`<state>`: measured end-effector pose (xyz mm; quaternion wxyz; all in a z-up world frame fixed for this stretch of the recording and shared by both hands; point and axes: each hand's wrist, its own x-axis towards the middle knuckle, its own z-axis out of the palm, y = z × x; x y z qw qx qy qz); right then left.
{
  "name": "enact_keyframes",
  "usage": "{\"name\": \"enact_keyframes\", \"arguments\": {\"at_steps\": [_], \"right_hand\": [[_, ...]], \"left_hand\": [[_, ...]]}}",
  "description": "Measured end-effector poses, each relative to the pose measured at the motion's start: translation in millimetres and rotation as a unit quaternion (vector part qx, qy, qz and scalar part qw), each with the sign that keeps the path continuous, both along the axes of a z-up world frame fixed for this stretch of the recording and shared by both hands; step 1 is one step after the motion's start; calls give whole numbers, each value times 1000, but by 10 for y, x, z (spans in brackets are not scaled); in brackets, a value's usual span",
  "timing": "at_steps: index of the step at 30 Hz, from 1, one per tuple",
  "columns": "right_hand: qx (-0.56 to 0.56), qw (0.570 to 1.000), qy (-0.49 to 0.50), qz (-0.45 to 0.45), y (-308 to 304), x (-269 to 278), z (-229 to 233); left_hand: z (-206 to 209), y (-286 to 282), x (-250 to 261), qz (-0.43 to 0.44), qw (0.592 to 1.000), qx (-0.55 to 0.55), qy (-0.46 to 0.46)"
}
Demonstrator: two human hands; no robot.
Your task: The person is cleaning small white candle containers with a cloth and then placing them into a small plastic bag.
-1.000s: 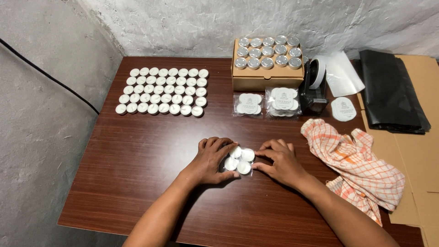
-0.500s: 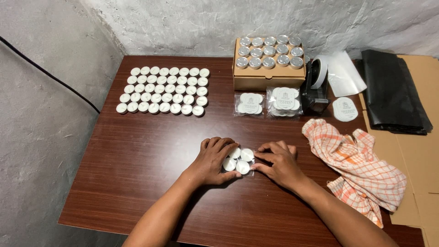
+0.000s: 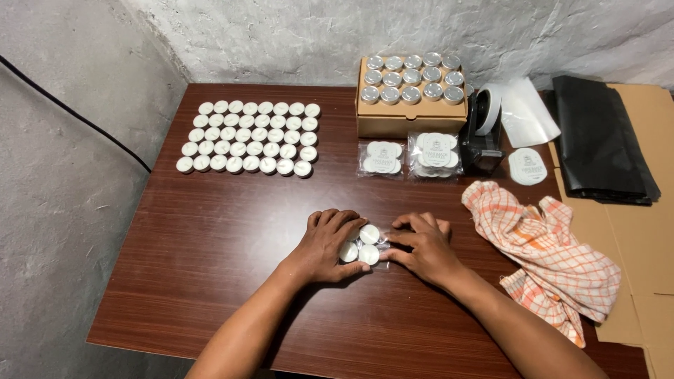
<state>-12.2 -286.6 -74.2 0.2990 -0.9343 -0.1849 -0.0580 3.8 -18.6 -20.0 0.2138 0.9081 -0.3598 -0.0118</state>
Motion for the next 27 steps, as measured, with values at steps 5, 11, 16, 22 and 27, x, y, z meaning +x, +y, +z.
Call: {"name": "enact_keyframes", "arguments": {"at_steps": [5,11,16,22,27], "right_hand": [[-21,1000,-9,-13,-39,52,-42],[-21,1000,-3,-20,12,19,20],[-13,999,-21,-32,63,4,60],[-31,999,-31,-26,2,46,-13],[-16,999,-20,-27,114,10,89]], "left_hand": [[25,18,4,0,1000,10,-9],[20,2,5,3,1000,19,-17],[1,-24,14,0,1000,18,-17],[14,-11,8,2,1000,20,-17],[-24,-26,17,3,1000,20,-22]]}}
